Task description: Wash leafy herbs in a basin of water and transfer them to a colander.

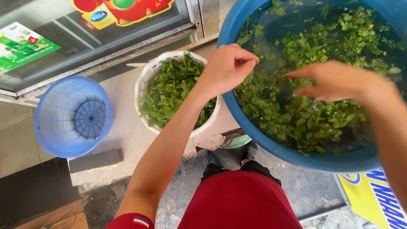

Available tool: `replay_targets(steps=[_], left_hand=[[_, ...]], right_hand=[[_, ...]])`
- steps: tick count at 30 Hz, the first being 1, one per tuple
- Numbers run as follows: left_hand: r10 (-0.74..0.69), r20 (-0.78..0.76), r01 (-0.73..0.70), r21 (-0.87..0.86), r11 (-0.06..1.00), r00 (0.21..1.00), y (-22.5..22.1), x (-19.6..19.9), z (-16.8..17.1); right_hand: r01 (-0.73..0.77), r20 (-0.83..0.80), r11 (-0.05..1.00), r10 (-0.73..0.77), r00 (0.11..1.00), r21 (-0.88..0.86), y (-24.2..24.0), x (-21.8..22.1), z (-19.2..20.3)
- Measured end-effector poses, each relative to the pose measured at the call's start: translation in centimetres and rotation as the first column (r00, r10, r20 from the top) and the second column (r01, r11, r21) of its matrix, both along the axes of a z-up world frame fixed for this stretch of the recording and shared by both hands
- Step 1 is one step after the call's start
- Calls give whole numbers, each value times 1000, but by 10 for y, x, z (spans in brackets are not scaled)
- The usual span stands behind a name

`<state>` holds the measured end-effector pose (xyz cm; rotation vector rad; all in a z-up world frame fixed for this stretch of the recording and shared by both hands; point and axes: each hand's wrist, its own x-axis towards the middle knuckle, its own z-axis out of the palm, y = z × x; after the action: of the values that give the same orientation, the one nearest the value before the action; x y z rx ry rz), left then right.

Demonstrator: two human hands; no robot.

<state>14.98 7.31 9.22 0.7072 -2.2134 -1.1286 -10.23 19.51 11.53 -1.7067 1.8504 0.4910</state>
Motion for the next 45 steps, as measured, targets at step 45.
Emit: replay_targets(steps=[45], left_hand=[[-272,-91,286,346,894,958,48,-78,-16]], right_hand=[[764,119,377,-855,504,-523,443,-307,-237]])
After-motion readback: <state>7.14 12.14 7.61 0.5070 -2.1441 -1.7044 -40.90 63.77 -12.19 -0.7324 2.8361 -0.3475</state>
